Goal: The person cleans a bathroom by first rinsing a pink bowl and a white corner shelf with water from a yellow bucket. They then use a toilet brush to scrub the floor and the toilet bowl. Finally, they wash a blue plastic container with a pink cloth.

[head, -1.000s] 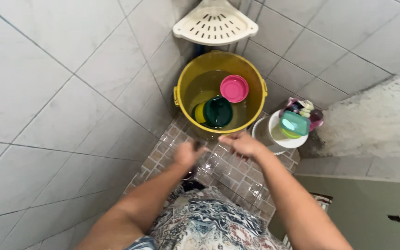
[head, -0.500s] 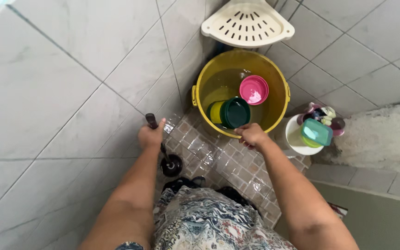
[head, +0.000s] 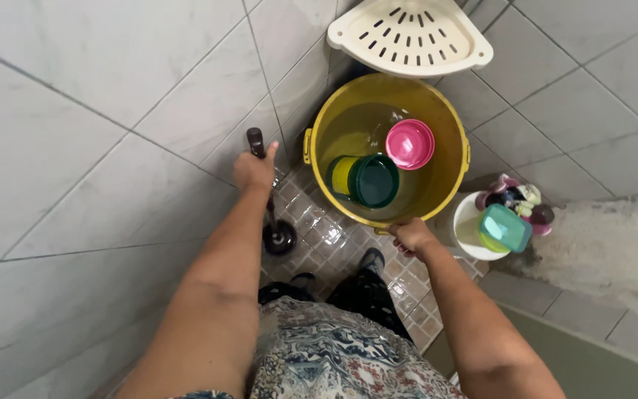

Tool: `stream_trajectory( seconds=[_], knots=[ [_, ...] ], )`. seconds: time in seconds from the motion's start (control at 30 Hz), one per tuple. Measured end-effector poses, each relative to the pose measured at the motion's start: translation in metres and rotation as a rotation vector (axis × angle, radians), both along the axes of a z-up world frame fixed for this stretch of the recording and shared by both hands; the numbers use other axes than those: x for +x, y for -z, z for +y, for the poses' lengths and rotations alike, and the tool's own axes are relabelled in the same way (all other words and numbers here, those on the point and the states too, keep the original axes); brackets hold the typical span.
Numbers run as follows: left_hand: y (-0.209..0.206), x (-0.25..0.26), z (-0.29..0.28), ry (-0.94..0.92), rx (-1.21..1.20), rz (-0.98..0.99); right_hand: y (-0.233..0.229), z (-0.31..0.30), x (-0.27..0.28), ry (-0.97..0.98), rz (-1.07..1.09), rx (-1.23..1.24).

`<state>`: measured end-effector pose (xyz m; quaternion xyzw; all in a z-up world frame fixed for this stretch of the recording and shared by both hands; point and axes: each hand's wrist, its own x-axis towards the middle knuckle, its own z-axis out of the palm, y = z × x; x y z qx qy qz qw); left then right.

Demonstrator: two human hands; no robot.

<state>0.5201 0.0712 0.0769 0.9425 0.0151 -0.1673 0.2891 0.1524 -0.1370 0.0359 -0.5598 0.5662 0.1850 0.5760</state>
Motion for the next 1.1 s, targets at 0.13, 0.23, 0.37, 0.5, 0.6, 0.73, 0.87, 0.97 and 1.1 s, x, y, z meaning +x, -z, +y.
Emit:
stream_trajectory(
  seconds=[0.13,0.23,0.37,0.5,0.6,0.73,0.87,0.97,1.1],
  knots=[
    [0.036,0.009,-0.022,-0.100,-0.057,0.000,0.016,-0.024,-0.004,-0.110,-0.001,-0.040],
    [0.076,0.018,-0.035,-0.202,-0.135,-0.003,0.026,-0.049,-0.008,-0.122,-0.041,-0.033],
    [0.128,0.037,-0.050,-0.174,-0.274,0.115,0.031,-0.068,-0.010,-0.312,-0.001,-0.116],
    [0.147,0.043,-0.073,-0.145,-0.451,0.238,0.031,-0.079,-0.022,-0.354,-0.003,-0.233],
    [0.152,0.045,-0.087,-0.113,-0.454,0.173,0.046,-0.078,-0.037,-0.204,-0.011,-0.136],
    [0.137,0.041,-0.101,-0.157,-0.444,0.251,0.084,-0.089,-0.070,-0.028,-0.077,-0.032],
    [0.112,0.024,-0.108,-0.188,-0.294,0.167,0.124,-0.117,-0.133,-0.037,-0.211,-0.634],
    [0.103,-0.007,-0.103,-0.161,-0.198,0.259,0.136,-0.146,-0.186,0.413,0.139,-0.804],
    [0.130,-0.082,-0.081,-0.004,-0.020,0.209,0.147,-0.192,-0.232,1.172,0.357,-0.469]
  ],
)
